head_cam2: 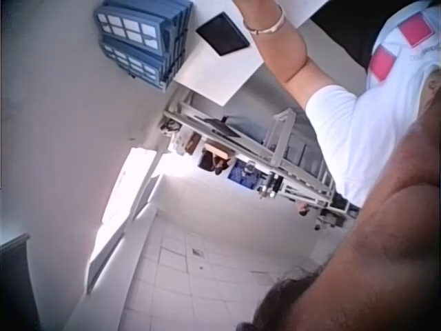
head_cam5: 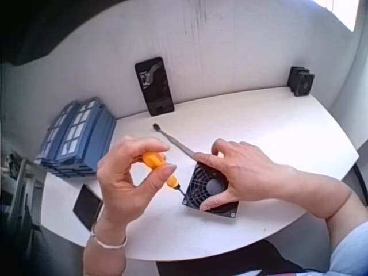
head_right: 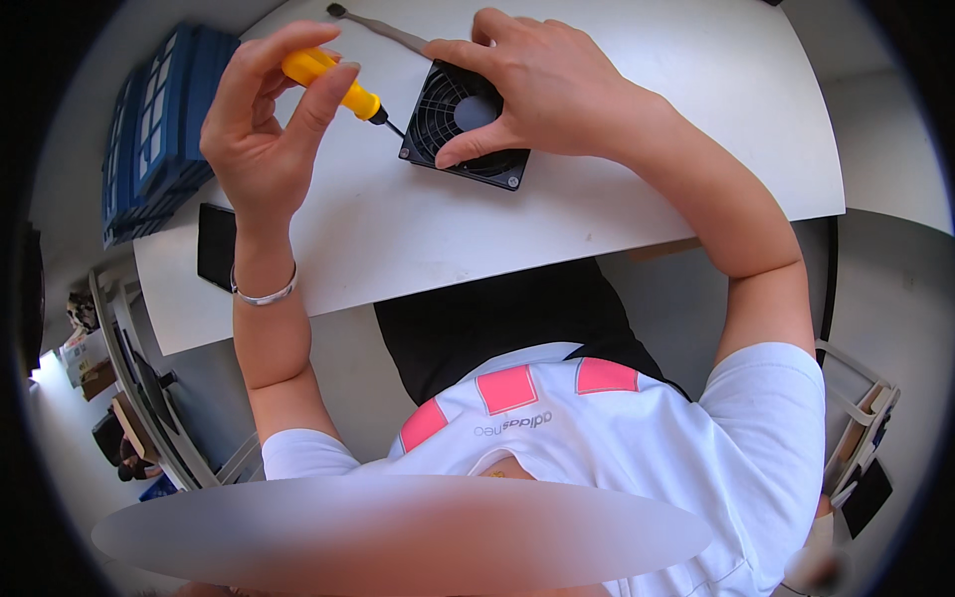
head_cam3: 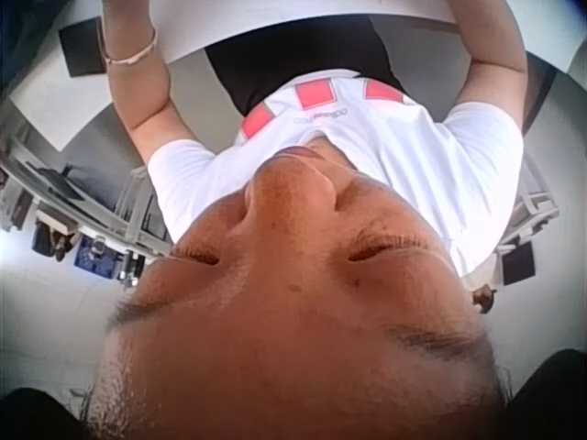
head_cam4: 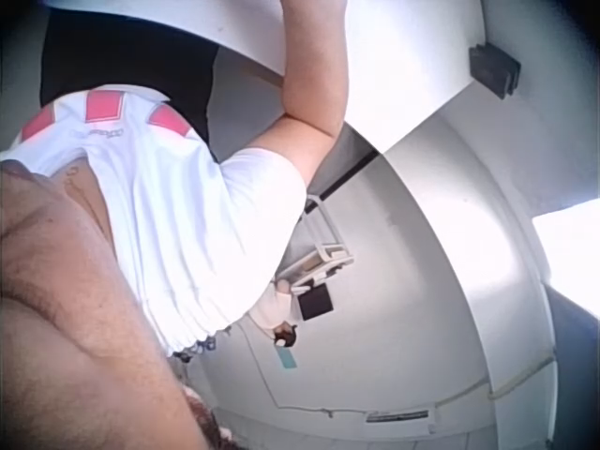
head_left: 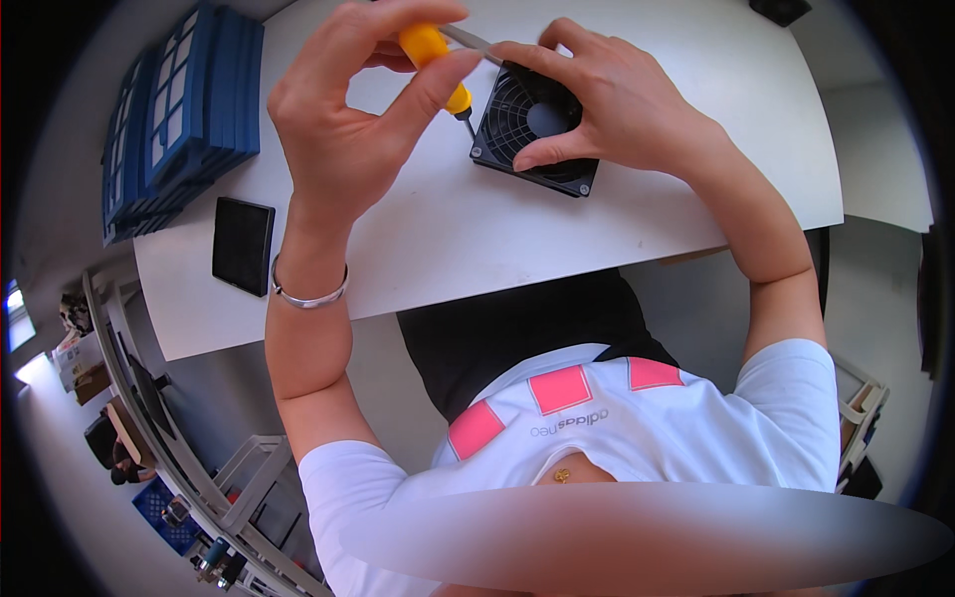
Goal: Using a screwdriver and a brush to clean a computer fan.
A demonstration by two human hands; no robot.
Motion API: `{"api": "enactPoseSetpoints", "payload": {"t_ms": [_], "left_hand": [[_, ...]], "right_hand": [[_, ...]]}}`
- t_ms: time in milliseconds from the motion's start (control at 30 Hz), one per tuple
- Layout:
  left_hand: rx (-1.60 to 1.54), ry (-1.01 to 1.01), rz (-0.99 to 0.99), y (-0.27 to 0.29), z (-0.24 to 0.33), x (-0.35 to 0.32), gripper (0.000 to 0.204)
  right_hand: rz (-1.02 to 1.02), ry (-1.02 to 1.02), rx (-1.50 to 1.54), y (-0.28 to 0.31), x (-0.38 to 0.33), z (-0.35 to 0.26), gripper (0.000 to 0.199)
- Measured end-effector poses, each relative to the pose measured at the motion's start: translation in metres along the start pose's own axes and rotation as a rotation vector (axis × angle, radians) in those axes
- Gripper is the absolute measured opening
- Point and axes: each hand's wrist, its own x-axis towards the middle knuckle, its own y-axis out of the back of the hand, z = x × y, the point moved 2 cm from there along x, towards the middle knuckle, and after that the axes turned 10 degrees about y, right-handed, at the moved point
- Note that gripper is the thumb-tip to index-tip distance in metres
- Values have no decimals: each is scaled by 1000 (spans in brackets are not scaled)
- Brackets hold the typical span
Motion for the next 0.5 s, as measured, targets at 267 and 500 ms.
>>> {"api": "enactPoseSetpoints", "payload": {"t_ms": [267,500], "left_hand": [[174,48,284,4,5,2,20],[91,73,336,5,4,3,16]], "right_hand": [[-23,654,79,3,0,17,117],[74,452,-83,-1,-3,-2,107]]}}
